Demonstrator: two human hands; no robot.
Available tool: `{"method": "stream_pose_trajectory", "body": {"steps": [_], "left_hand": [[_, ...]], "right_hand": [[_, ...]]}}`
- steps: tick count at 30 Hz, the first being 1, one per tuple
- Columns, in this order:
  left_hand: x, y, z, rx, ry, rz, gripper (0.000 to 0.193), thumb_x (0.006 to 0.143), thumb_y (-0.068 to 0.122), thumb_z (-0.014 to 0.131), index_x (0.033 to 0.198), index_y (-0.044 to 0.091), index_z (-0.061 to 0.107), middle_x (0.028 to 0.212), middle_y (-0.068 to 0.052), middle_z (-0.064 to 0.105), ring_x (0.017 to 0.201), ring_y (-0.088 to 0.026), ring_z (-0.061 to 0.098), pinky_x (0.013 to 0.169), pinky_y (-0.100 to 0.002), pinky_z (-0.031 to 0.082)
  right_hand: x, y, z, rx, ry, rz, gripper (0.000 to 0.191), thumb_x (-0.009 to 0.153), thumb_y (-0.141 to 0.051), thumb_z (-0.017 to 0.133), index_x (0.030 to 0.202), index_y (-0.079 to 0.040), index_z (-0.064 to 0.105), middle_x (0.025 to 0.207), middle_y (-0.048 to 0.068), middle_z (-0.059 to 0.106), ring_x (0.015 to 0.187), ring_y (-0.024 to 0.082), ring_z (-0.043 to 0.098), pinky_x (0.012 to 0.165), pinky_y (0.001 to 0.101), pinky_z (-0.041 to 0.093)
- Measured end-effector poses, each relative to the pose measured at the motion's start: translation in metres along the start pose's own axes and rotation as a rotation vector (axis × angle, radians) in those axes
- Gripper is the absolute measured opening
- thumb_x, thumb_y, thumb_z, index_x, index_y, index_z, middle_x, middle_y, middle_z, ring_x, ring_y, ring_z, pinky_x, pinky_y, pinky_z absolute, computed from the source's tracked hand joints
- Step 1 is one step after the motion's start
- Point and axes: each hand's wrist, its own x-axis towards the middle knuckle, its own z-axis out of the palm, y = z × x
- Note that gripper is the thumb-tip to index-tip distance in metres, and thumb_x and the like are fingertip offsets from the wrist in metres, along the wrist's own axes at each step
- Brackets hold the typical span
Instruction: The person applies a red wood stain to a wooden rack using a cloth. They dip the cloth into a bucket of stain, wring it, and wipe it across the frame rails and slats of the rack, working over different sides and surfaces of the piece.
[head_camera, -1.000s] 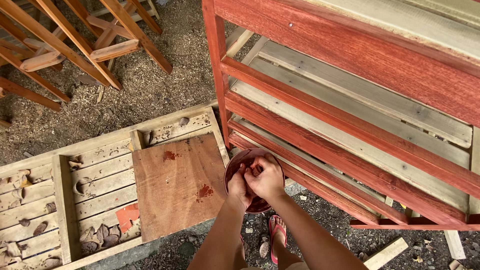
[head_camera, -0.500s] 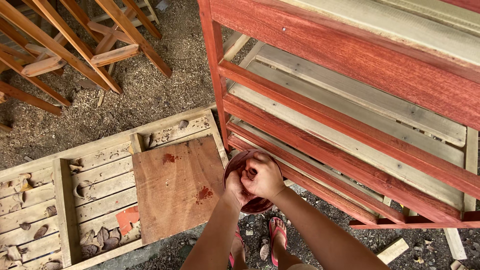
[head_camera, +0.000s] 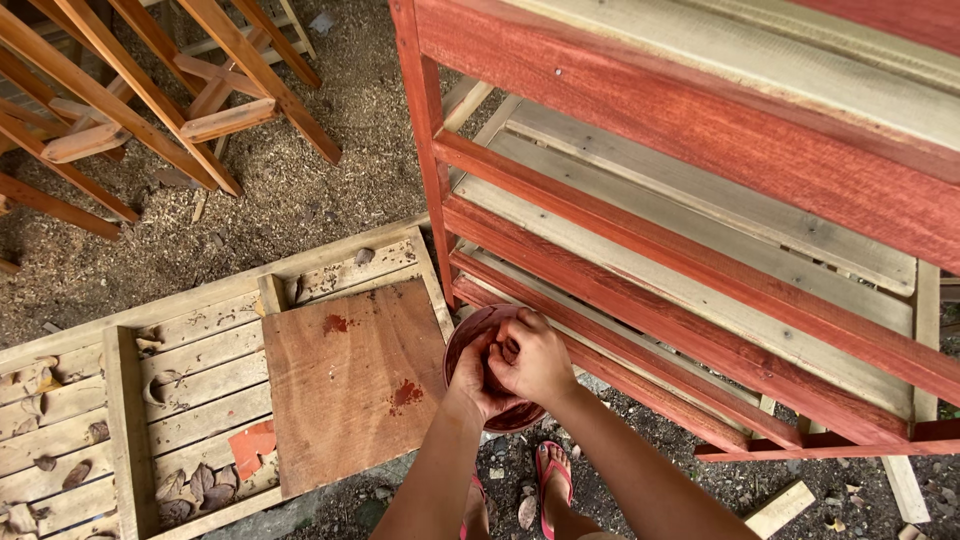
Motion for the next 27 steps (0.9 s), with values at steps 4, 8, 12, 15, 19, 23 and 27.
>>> {"method": "stream_pose_trajectory", "body": {"steps": [4, 8, 12, 15, 19, 23, 27], "left_hand": [[-0.005, -0.002, 0.0, 0.037, 0.012, 0.036, 0.066, 0.094, 0.063, 0.055, 0.133, 0.01, 0.061, 0.129, -0.015, 0.065, 0.114, -0.031, 0.066, 0.087, -0.046, 0.062], [-0.004, -0.008, 0.007, 0.064, 0.16, 0.185, 0.063, 0.092, 0.058, 0.058, 0.137, 0.013, 0.061, 0.131, -0.012, 0.067, 0.117, -0.028, 0.064, 0.086, -0.044, 0.056], [0.018, 0.013, 0.032, -0.05, 0.054, 0.396, 0.053, 0.095, 0.048, 0.056, 0.133, 0.013, 0.063, 0.131, -0.009, 0.067, 0.118, -0.025, 0.063, 0.097, -0.042, 0.049], [0.019, -0.012, 0.012, -0.195, 0.102, 0.4, 0.045, 0.099, 0.042, 0.054, 0.13, 0.01, 0.063, 0.132, -0.009, 0.067, 0.12, -0.024, 0.063, 0.109, -0.04, 0.046], [0.027, -0.023, -0.004, -0.308, -0.048, 0.46, 0.039, 0.098, 0.03, 0.053, 0.129, 0.008, 0.063, 0.127, -0.007, 0.067, 0.12, -0.024, 0.062, 0.106, -0.04, 0.049], [0.013, -0.023, -0.002, -0.265, -0.143, 0.431, 0.043, 0.098, 0.031, 0.053, 0.13, 0.005, 0.064, 0.125, -0.009, 0.069, 0.121, -0.026, 0.061, 0.103, -0.041, 0.049], [0.011, -0.016, 0.009, -0.225, -0.056, 0.4, 0.045, 0.1, 0.035, 0.048, 0.131, 0.007, 0.063, 0.123, -0.01, 0.07, 0.116, -0.028, 0.066, 0.104, -0.043, 0.051]], "right_hand": [[-0.009, 0.003, 0.0, 0.073, 0.11, -0.016, 0.026, 0.074, -0.021, 0.078, 0.091, -0.003, 0.07, 0.097, 0.016, 0.07, 0.082, 0.032, 0.073, 0.072, 0.0396, 0.062], [-0.012, -0.017, -0.007, 0.137, 0.126, 0.183, 0.035, 0.078, -0.032, 0.081, 0.103, -0.008, 0.075, 0.106, 0.016, 0.075, 0.088, 0.03, 0.076, 0.079, 0.0394, 0.063], [0.01, -0.037, -0.014, -0.191, 0.24, 0.165, 0.06, 0.061, -0.046, 0.094, 0.106, -0.011, 0.078, 0.113, 0.027, 0.069, 0.094, 0.047, 0.071, 0.078, 0.0523, 0.06], [0.004, -0.039, -0.011, -0.153, 0.068, 0.559, 0.068, 0.064, -0.051, 0.089, 0.119, -0.015, 0.072, 0.115, 0.027, 0.064, 0.079, 0.039, 0.074, 0.065, 0.0471, 0.062], [0.001, -0.021, -0.002, 0.073, 0.212, 0.447, 0.049, 0.068, -0.045, 0.087, 0.102, -0.012, 0.075, 0.092, 0.017, 0.078, 0.071, 0.027, 0.076, 0.067, 0.0392, 0.066], [0.003, -0.007, 0.001, 0.108, 0.063, 0.476, 0.041, 0.071, -0.042, 0.081, 0.098, -0.014, 0.07, 0.079, 0.011, 0.077, 0.063, 0.024, 0.077, 0.059, 0.0396, 0.067], [0.004, -0.004, -0.003, 0.083, 0.153, 0.172, 0.032, 0.067, -0.039, 0.083, 0.081, -0.012, 0.073, 0.089, 0.009, 0.078, 0.07, 0.024, 0.077, 0.059, 0.0391, 0.065]]}}
